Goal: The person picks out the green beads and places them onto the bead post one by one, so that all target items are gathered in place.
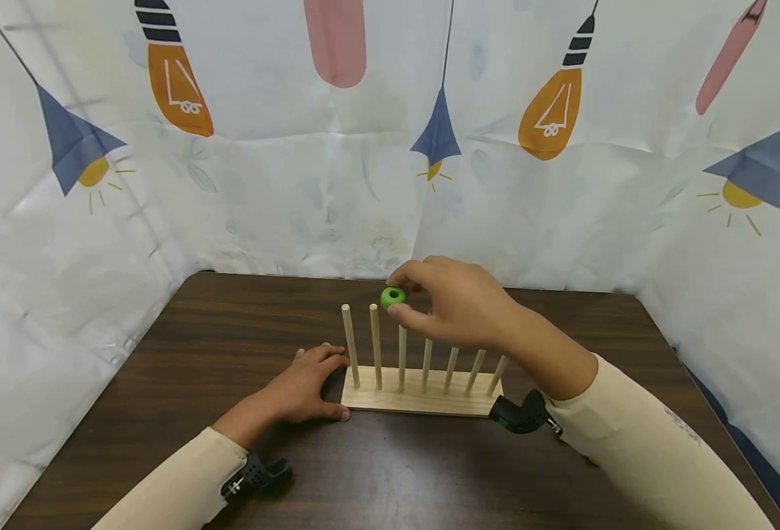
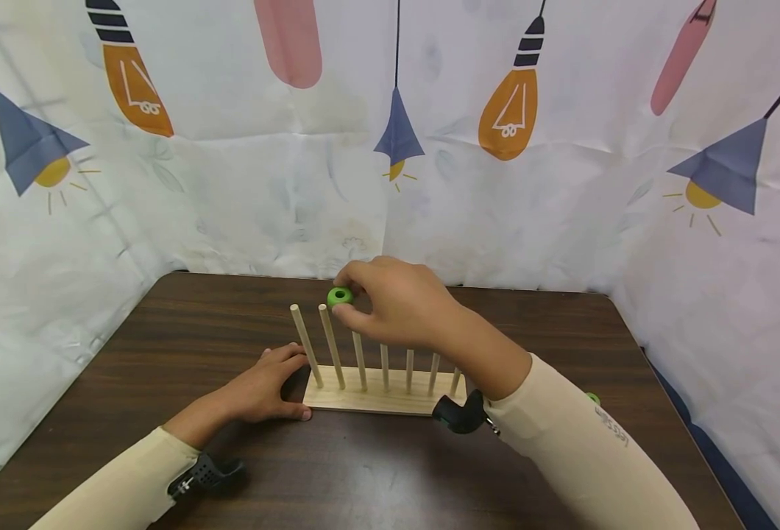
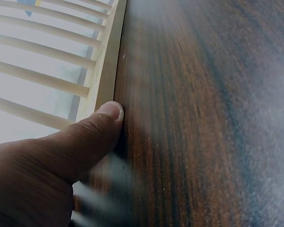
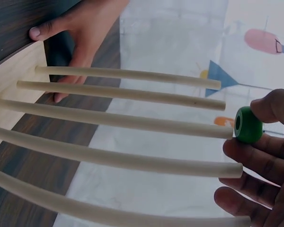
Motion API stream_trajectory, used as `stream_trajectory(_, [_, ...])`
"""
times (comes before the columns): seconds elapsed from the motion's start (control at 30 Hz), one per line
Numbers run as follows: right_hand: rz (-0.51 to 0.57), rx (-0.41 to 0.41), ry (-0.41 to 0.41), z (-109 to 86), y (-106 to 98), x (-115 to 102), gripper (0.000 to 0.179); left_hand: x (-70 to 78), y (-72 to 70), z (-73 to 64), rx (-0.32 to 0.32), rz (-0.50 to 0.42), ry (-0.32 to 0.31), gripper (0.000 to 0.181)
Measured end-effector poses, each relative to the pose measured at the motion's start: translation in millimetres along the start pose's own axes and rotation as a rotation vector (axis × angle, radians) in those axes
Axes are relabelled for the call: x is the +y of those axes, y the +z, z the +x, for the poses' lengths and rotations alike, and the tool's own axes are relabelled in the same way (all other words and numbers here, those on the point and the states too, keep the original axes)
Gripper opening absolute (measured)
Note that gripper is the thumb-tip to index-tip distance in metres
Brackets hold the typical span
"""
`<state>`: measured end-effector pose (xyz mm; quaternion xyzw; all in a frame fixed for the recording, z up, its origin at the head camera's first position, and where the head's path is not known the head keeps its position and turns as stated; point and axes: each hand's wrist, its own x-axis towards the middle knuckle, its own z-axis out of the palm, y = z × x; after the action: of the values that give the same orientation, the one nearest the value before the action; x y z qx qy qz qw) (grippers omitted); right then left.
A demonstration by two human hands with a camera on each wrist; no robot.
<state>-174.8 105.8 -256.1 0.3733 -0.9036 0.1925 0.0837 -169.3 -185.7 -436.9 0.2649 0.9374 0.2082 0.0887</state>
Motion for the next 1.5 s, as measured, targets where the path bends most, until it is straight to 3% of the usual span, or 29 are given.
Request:
stream_trajectory(0.9, [0.037, -0.078, -0.013, 27.6, 14, -16, 0.028, -0.8, -1.4, 0.4, -0.006, -0.005, 0.008, 0.079])
stream_trajectory(1.17, [0.035, -0.063, -0.031, 33.7, 18, -21, 0.024, -1.1, -0.9, 0.4, -0.002, -0.006, 0.013, 0.078])
stream_trajectory(1.5, [0.038, -0.115, -0.033, 40.1, 21, -25, 0.03, -3.0, 0.9, 0.9, -0.014, -0.011, 0.0, 0.078])
